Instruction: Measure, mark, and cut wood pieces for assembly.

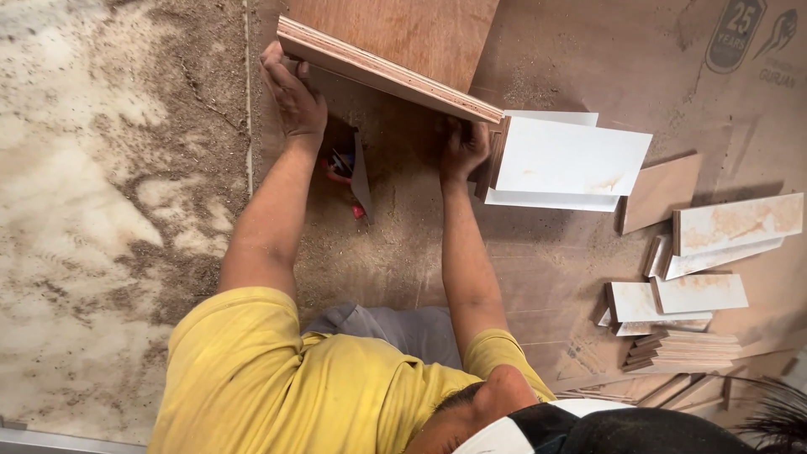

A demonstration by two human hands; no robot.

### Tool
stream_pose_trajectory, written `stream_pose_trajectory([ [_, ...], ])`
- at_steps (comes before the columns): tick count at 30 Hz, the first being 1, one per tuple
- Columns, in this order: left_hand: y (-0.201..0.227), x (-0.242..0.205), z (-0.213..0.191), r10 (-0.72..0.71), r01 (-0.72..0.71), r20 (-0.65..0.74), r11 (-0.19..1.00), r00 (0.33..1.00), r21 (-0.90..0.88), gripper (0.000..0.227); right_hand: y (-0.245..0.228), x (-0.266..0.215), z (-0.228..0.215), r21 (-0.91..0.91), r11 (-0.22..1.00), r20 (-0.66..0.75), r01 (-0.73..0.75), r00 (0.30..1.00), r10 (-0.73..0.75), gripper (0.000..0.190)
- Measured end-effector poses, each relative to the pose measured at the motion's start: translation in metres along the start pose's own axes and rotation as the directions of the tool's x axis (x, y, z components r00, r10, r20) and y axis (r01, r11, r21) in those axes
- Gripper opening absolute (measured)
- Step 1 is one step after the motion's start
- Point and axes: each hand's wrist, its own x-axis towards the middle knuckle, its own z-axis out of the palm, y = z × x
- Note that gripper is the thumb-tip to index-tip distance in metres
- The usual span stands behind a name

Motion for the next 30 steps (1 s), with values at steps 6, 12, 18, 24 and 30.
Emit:
stream_pose_trajectory([
  [6,0.002,0.002,-0.004,0.012,-0.012,-0.004,0.997,1.0,-0.074,0.018,0.005,-0.002,0.002,0.042,0.999,-0.016,-0.015,1.0,0.016,0.018],
  [12,-0.012,-0.002,0.007,0.026,-0.027,-0.034,0.999,0.999,-0.026,0.023,0.0,-0.001,0.0,0.01,0.999,-0.027,0.049,0.998,-0.048,0.022],
  [18,-0.01,0.001,0.003,0.043,-0.04,-0.032,0.997,0.999,0.071,0.03,0.006,-0.002,0.002,0.018,1.0,-0.031,0.012,0.999,-0.012,0.018],
  [24,-0.009,0.002,0.003,0.075,-0.071,-0.063,0.996,0.995,0.061,0.043,0.003,-0.002,0.001,0.056,0.998,-0.034,-0.026,0.999,0.028,0.014],
  [30,-0.018,-0.002,0.009,0.006,-0.006,-0.02,1.0,1.0,-0.001,0.037,-0.001,0.002,0.001,-0.068,0.998,-0.044,0.017,0.999,-0.02,0.006],
])
